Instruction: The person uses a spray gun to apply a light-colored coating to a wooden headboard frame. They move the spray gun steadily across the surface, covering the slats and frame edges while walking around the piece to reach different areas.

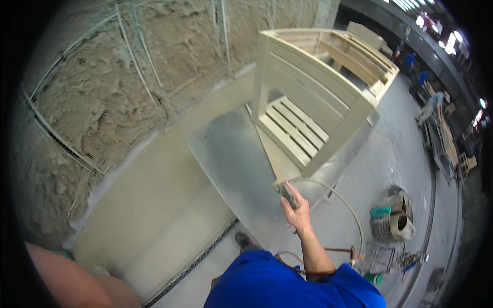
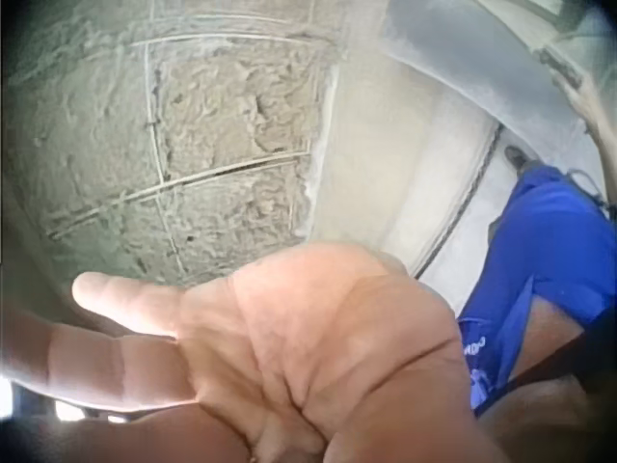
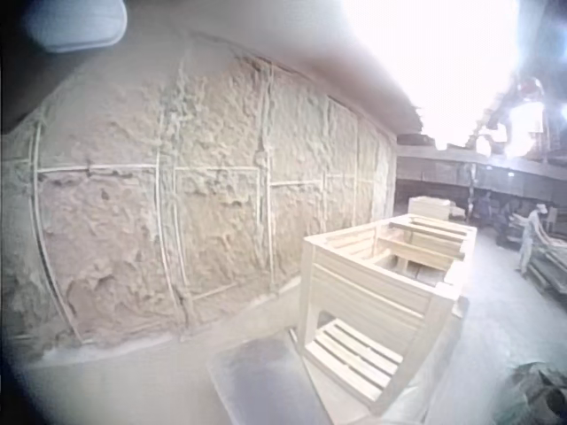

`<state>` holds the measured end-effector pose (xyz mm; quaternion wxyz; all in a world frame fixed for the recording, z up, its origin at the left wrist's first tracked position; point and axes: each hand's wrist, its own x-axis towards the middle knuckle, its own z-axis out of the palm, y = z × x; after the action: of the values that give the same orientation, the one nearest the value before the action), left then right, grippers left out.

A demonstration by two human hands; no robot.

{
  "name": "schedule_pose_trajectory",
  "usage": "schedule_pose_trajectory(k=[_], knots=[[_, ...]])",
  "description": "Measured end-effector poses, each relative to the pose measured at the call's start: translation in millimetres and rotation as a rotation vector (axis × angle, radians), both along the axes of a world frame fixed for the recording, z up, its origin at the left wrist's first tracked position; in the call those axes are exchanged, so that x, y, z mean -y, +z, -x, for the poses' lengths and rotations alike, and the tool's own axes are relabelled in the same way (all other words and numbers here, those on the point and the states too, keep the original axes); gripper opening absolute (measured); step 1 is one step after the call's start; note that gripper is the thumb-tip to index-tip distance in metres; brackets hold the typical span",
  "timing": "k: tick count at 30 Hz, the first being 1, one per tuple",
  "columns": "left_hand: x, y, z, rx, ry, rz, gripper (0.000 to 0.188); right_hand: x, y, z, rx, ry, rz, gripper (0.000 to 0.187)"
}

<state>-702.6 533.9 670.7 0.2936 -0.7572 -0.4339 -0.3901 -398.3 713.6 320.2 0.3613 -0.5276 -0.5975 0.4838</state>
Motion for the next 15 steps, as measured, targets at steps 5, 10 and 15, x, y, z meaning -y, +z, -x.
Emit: schedule_pose_trajectory(k=[5,10,15], knots=[[-18.4,7.5,9.7,0.076,-0.226,0.083,0.061,18.6,-14.0,8.0,0.011,-0.067,-0.235,0.049],[-35.5,-65.4,27.8,0.403,-0.201,0.329,0.055,40.4,-34.8,12.2,-0.069,-0.271,0.03,0.051],[-43.5,-275.4,-4.9,0.456,-0.138,1.336,0.046,60.8,-33.7,16.5,-0.108,-0.292,0.045,0.052]])
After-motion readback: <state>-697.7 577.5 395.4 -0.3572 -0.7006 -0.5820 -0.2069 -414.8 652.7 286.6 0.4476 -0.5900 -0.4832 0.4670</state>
